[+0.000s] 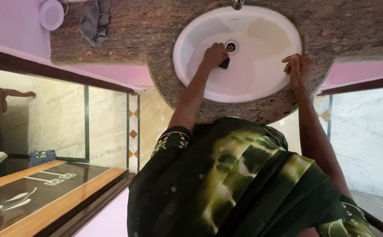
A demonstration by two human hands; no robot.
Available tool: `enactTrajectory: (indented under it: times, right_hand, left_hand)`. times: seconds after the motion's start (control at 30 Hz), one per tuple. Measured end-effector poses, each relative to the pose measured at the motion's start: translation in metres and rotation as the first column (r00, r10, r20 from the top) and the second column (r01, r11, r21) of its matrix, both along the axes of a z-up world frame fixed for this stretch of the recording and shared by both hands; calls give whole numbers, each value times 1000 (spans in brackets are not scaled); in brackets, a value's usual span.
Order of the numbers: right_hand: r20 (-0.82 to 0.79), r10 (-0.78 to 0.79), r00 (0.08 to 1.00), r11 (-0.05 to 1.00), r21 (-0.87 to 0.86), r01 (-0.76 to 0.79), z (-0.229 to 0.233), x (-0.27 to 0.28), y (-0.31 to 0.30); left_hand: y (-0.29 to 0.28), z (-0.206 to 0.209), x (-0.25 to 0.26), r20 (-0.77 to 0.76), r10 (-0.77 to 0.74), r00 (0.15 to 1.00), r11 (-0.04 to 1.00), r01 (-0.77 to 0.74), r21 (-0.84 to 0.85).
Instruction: The person scrubs the interior of a white bathroom sink using a small dark sponge. They repeatedly rub the basin surface and the drain area, occasionally rinsing the sponge under the running tap water.
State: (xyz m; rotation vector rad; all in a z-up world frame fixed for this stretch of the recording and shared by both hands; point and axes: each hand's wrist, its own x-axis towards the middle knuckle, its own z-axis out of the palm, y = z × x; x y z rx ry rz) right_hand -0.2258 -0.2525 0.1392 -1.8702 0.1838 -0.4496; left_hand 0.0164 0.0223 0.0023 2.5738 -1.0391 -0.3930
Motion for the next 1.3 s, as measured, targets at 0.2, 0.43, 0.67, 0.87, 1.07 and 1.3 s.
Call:
enactTrajectory:
  times: [0.2,0.43,0.67,0.87,1.07,1.3]
  right_hand:
    - [-6,-34,999,999,18,34,-2,6,2]
    - [11,-24,1000,999,-30,24,-2,1,3]
    - [-21,-12,1000,1000,12,13,-6,3,1]
    - [-19,-2,1000,1000,-13,2,-9,5,-2]
    - [-41,8,999,1000,-13,-8,-10,7,-3]
    - [13,5,1000,1000,15,-5,-19,7,-5]
  left_hand:
    - [0,43,5,186,416,890,812,-272,-517]
    - [1,73,-25,113,108,988,990,-117,76]
    - [-15,10,-29,174,212,962,967,-232,105]
    - [-23,37,-67,-77,134,988,925,-97,367]
    - [-17,25,-41,-29,-98,995,937,102,335]
    - [-36,38,-49,8,-6,1000,924,2,382]
